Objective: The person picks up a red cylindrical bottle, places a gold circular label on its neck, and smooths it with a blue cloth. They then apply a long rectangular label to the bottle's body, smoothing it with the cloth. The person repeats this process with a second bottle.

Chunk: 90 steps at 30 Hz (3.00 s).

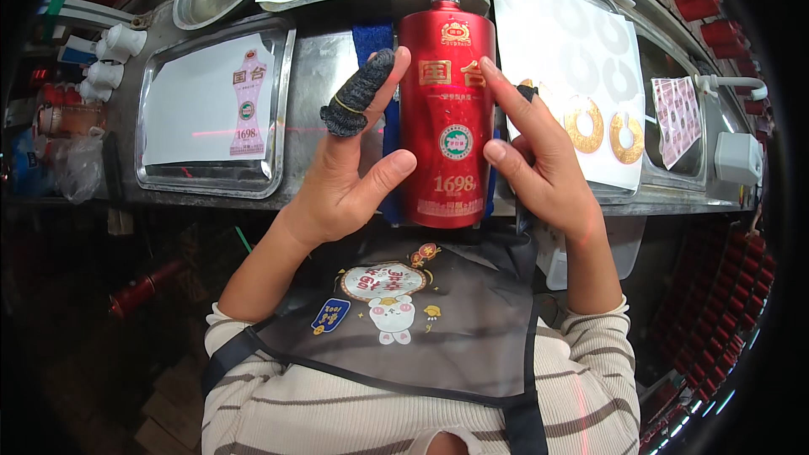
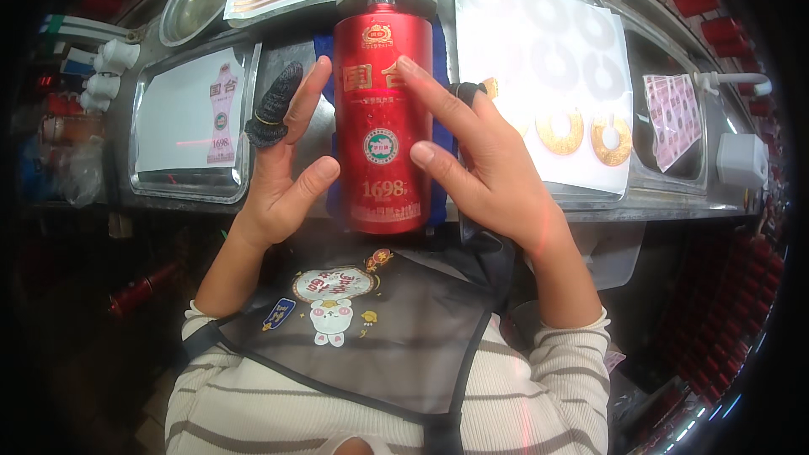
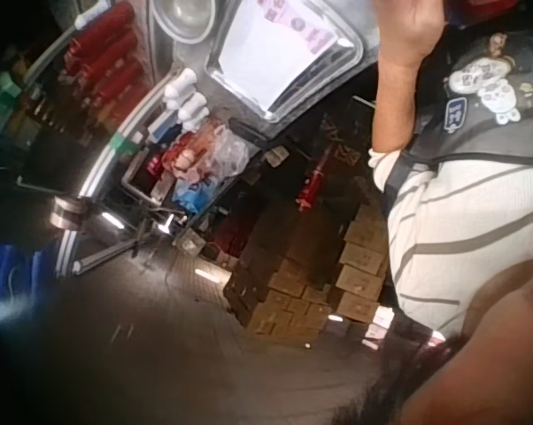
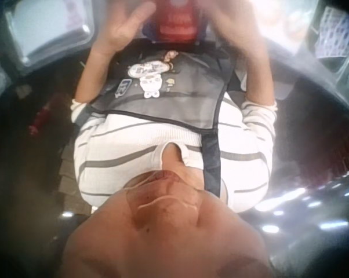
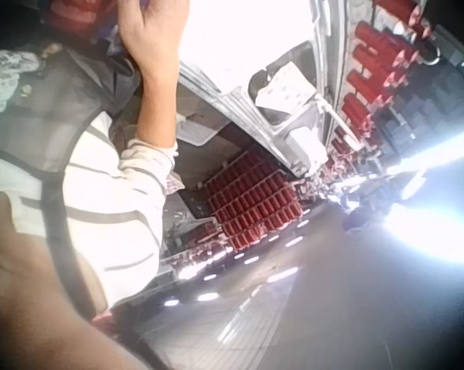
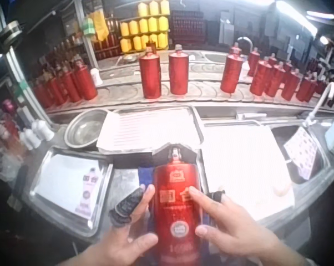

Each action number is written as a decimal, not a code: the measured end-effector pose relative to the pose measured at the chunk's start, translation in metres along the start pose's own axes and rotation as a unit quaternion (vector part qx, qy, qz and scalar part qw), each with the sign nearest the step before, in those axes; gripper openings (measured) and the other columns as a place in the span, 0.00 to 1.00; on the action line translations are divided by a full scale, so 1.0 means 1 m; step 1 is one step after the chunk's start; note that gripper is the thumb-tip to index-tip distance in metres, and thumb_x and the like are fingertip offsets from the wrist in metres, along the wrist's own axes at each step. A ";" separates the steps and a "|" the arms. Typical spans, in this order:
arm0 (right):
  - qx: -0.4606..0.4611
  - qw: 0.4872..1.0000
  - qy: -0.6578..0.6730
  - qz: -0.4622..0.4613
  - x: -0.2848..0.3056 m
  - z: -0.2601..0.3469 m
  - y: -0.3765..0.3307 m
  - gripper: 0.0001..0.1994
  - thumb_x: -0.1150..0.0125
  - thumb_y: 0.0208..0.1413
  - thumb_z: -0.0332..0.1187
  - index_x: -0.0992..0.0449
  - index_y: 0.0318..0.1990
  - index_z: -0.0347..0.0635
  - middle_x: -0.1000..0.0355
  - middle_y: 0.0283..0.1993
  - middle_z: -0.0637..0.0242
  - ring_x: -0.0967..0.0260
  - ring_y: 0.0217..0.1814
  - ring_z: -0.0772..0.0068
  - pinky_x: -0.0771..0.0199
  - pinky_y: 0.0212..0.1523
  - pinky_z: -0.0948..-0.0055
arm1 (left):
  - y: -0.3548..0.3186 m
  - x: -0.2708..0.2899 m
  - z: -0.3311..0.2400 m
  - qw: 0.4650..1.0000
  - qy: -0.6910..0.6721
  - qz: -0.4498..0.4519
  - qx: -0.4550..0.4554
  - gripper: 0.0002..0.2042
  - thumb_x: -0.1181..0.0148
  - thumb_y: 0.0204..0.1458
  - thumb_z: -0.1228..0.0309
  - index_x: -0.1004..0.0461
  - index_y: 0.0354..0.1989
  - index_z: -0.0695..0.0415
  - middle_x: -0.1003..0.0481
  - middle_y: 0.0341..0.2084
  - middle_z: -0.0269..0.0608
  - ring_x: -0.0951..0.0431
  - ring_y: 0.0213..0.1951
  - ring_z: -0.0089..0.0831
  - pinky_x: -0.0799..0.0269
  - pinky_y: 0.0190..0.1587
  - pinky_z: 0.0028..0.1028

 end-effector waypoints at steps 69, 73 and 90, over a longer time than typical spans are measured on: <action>0.045 0.987 -0.152 -0.003 0.005 0.014 0.020 0.52 0.22 0.38 0.54 0.39 0.74 0.59 0.34 0.36 0.61 0.44 0.34 0.67 0.36 0.37 0.70 | -0.005 -0.017 0.004 0.998 0.049 0.029 -0.020 0.52 0.29 0.50 0.58 0.60 0.77 0.60 0.52 0.76 0.51 0.51 0.76 0.48 0.56 0.75 0.43; -0.088 0.992 0.078 -0.044 0.014 -0.019 0.018 0.40 0.30 0.53 0.51 0.38 0.73 0.58 0.24 0.43 0.57 0.35 0.39 0.68 0.31 0.45 0.66 | -0.004 -0.015 0.000 0.996 0.075 0.034 0.016 0.57 0.27 0.49 0.56 0.65 0.77 0.61 0.58 0.77 0.54 0.55 0.76 0.47 0.58 0.75 0.43; 0.306 0.946 -0.080 -0.076 0.000 0.069 0.049 0.12 0.36 0.45 0.24 0.30 0.38 0.39 0.30 0.32 0.55 0.28 0.35 0.49 0.27 0.36 0.58 | -0.018 -0.032 0.003 0.993 -0.040 0.038 0.109 0.59 0.26 0.48 0.69 0.72 0.76 0.64 0.60 0.76 0.58 0.52 0.76 0.45 0.56 0.75 0.39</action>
Point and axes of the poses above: each hand's wrist, its own y-axis towards the middle knuckle, its own x-axis out of the back of the hand, z = x × y, the point moved 7 cm from there along y, towards the middle knuckle
